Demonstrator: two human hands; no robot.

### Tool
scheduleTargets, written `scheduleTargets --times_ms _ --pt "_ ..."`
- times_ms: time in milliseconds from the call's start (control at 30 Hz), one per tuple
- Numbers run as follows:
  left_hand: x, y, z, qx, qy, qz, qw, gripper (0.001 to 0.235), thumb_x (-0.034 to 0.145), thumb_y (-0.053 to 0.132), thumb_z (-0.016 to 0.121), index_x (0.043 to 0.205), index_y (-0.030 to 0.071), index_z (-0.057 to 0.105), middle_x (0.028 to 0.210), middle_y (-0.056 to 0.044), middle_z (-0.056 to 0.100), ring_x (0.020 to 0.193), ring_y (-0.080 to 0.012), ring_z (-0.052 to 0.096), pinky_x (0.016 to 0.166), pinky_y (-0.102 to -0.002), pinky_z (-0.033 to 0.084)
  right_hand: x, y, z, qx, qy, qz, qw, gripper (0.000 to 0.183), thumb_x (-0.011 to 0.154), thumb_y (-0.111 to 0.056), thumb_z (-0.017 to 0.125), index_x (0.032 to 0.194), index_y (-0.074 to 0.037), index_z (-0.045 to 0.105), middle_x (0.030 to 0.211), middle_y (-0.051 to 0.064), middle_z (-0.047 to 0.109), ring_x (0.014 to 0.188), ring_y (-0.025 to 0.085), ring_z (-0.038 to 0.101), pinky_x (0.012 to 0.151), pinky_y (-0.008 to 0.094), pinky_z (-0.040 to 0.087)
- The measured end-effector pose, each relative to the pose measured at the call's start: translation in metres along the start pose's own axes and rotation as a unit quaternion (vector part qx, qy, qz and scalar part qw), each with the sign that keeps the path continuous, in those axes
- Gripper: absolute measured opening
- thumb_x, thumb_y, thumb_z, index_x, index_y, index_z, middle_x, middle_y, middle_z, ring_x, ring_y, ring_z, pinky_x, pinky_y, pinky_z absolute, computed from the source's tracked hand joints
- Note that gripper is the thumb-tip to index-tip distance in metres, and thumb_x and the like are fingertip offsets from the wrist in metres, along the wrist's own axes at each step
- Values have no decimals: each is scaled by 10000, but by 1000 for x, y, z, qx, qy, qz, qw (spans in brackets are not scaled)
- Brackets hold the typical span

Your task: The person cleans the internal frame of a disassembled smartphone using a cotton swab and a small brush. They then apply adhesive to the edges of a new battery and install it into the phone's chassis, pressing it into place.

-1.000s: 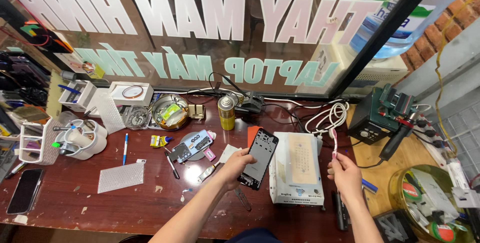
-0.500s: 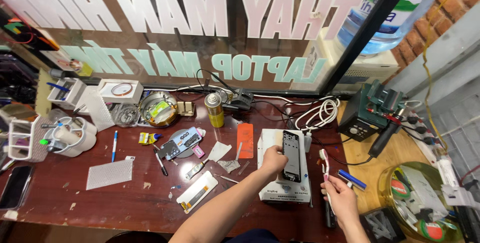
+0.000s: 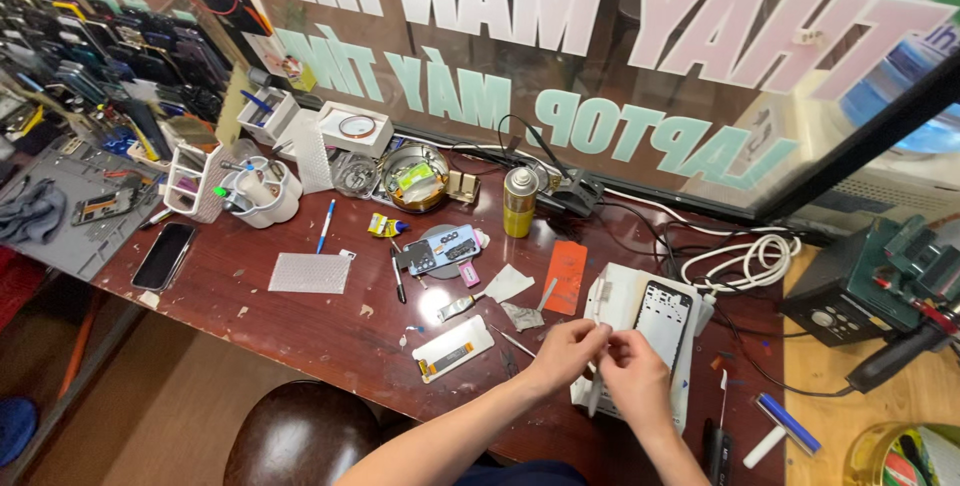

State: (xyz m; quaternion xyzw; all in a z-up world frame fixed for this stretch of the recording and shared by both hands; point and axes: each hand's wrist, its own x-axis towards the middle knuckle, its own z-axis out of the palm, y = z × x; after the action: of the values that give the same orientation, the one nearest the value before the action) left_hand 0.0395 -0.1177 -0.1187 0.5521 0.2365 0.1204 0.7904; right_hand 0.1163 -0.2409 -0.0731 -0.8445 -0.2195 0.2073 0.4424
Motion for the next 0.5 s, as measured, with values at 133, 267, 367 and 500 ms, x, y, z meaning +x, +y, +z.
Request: scheduleTargets --times_ms 133,267,367,500 --pt "-9 -12 -70 104 89 6 991 200 953 199 699 954 -1 721 753 -10 697 620 -82 613 528 -269 492 6 -27 33 -49 -160 -65 984 430 815 -176 758 1232 -100 684 947 83 788 799 150 759 756 312 607" --pt "-19 -14 -178 350 227 43 908 230 832 215 778 975 36 766 798 -133 758 691 -232 718 667 -380 550 9 -28 45 -98 -243 -63 963 462 822 -237 782 1260 -128 682 1050 66 787 848 166 759 817 316 601" --pt "-43 -18 -253 492 257 -56 830 222 820 221 768 991 80 776 973 -182 743 920 -365 712 821 -488 557 9 -16 50 -128 -264 -28 956 431 845 -244 764 1257 -138 694 1061 60 803 881 154 762 850 308 602" --pt "-61 -29 -302 576 235 -95 777 198 814 197 750 971 82 788 995 -185 751 980 -368 711 866 -492 555 8 -7 62 -134 -258 -5 957 400 848 -244 760 1230 -138 715 1050 60 815 905 147 765 862 304 596"
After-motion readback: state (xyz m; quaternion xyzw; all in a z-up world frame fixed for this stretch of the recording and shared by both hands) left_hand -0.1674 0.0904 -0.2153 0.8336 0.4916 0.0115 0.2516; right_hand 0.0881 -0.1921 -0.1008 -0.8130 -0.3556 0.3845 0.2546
